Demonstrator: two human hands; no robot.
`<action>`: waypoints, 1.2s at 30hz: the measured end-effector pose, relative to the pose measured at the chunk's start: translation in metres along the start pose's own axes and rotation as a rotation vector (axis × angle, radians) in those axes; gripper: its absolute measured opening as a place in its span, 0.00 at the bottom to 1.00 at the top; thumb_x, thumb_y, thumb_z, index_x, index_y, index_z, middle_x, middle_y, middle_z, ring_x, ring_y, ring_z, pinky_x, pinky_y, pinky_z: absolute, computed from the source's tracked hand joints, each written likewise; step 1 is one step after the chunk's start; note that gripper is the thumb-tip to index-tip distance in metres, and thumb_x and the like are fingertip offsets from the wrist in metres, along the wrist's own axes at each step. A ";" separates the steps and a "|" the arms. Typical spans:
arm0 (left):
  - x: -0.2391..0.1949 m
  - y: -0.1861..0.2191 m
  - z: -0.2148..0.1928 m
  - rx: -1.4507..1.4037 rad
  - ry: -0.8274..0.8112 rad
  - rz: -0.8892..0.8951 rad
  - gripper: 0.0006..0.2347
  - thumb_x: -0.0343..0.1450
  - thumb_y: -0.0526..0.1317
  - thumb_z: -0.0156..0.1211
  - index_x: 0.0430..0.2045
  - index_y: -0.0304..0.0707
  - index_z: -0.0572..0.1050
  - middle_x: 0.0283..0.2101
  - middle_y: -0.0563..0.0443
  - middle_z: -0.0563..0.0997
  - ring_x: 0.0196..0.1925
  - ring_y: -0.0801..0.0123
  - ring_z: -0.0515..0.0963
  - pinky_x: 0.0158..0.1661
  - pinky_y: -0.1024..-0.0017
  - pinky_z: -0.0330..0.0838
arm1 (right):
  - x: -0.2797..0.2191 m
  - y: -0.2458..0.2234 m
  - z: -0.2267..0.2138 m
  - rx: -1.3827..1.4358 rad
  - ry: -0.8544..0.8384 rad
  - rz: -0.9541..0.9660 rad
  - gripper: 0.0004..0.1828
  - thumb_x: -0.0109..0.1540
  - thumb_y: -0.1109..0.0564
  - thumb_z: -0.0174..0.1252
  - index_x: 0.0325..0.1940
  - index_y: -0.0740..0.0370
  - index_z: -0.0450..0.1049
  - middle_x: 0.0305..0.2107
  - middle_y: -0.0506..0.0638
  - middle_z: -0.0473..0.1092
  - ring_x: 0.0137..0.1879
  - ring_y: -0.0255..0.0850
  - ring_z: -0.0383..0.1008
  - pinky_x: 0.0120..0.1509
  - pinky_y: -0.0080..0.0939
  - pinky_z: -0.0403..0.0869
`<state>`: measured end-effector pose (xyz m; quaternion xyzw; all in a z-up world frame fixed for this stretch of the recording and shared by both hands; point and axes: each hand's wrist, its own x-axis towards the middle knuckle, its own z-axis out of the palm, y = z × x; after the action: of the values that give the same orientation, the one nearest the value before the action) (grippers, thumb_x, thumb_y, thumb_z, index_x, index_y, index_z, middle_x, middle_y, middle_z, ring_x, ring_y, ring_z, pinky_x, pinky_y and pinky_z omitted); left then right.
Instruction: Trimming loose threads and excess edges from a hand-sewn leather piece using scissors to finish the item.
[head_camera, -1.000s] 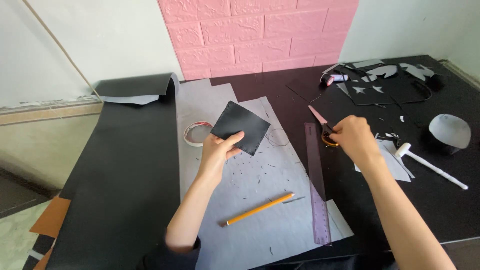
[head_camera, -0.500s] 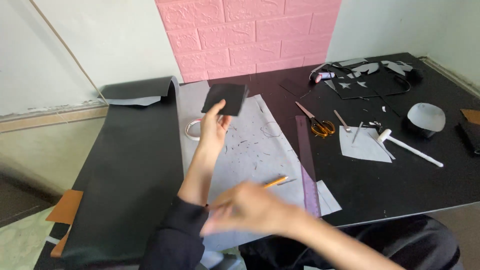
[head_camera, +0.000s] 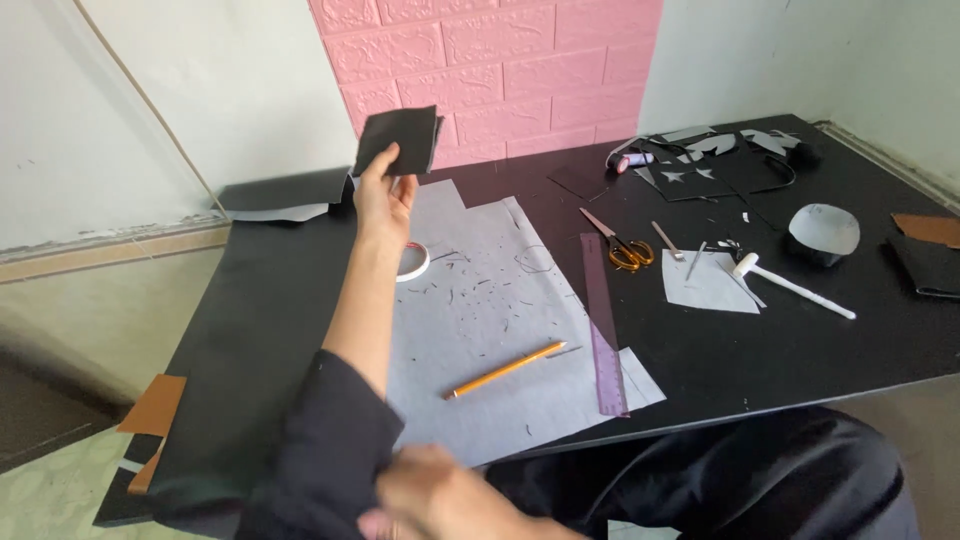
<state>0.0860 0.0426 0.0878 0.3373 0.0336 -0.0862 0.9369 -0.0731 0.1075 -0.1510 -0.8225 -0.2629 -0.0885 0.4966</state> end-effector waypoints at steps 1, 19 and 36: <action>-0.004 0.003 0.003 0.016 0.008 0.027 0.14 0.61 0.32 0.70 0.39 0.31 0.78 0.38 0.46 0.83 0.32 0.71 0.79 0.28 0.82 0.77 | -0.009 0.055 0.109 -0.037 0.021 -0.055 0.22 0.70 0.40 0.47 0.37 0.61 0.68 0.32 0.53 0.67 0.37 0.48 0.71 0.44 0.44 0.71; -0.042 -0.034 -0.028 0.322 -0.085 0.006 0.26 0.58 0.37 0.80 0.46 0.38 0.70 0.44 0.53 0.70 0.47 0.62 0.82 0.45 0.77 0.82 | -0.062 -0.103 -0.286 0.027 0.688 0.052 0.19 0.67 0.45 0.53 0.50 0.58 0.81 0.49 0.52 0.78 0.59 0.44 0.76 0.63 0.46 0.72; -0.136 -0.047 0.025 0.327 -0.302 0.032 0.24 0.60 0.39 0.79 0.46 0.37 0.72 0.40 0.53 0.73 0.43 0.65 0.84 0.44 0.77 0.82 | -0.003 -0.089 -0.346 0.176 0.878 0.323 0.21 0.60 0.42 0.66 0.49 0.57 0.81 0.60 0.56 0.71 0.71 0.52 0.66 0.75 0.55 0.61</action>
<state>-0.0565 0.0100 0.0944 0.4684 -0.1270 -0.1249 0.8654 -0.0820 -0.1600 0.0864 -0.6926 0.0964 -0.3267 0.6359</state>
